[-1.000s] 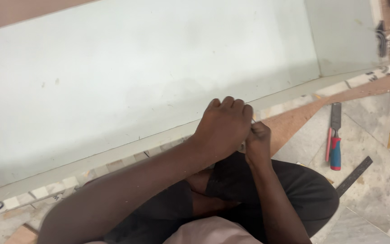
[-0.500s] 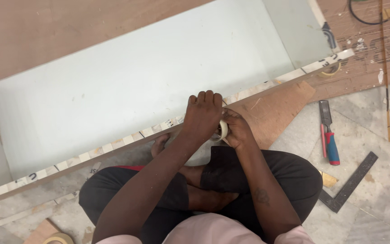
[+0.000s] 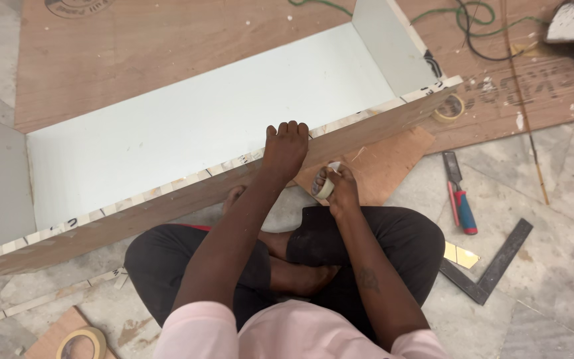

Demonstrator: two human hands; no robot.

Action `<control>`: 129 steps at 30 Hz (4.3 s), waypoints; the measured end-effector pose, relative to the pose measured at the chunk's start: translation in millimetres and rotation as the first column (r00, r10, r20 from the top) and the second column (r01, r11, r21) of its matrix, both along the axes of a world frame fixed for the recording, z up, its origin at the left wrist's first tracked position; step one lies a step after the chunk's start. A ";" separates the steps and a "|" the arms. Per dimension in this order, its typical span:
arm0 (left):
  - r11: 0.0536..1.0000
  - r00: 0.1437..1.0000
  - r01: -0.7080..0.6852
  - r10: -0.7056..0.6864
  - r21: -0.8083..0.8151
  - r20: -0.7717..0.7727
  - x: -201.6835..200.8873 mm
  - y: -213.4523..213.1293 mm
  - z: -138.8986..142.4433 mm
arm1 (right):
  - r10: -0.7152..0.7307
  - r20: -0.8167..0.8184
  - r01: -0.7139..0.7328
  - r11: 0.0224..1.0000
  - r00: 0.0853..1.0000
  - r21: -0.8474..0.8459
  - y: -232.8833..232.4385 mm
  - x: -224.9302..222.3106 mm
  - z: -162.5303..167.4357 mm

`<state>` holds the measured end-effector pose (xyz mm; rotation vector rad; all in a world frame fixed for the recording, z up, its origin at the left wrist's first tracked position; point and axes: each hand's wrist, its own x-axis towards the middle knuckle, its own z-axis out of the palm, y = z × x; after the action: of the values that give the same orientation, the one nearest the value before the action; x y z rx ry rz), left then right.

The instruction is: The person sits on the floor and applies adhesive edge banding tape to the exposed edges of a white wooden drawer box. They unroll the tape, press it along the edge, and smooth it down by hand.

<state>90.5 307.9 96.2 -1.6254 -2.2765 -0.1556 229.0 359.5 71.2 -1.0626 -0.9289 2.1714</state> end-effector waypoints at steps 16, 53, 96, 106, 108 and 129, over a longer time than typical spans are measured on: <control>0.949 0.990 0.078 -0.110 0.306 0.089 48.2 -48.2 28.8 | -0.057 -0.064 0.079 0.897 0.996 0.434 -56.3 116.3 7.0; 0.867 0.989 -0.109 0.044 0.486 0.143 -13.6 -126.9 -51.2 | 0.285 0.464 -0.517 0.683 0.839 0.516 -94.6 71.6 -71.3; 0.882 0.333 -0.196 -0.350 0.428 0.875 81.6 -74.8 -89.7 | 0.364 0.262 -0.445 0.646 0.894 0.621 -57.3 86.3 -52.2; 0.868 -0.001 -0.345 -0.380 0.356 0.925 81.0 -67.6 -92.6 | 0.280 0.255 -0.377 0.739 0.926 0.558 -46.7 85.7 -52.5; 0.843 -0.107 -0.442 -0.387 0.305 0.916 77.7 -67.7 -94.5 | 0.282 0.252 -0.378 0.698 0.926 0.608 -49.9 84.7 -52.9; 0.991 0.807 0.053 0.031 -0.124 0.590 53.6 -94.4 -172.6 | 0.098 0.472 -0.335 0.828 0.876 0.449 -44.1 63.8 -87.9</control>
<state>144.1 213.5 -76.3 -1.8535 -2.7815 -0.6049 292.8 315.4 -16.8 -1.2128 -1.8105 1.6936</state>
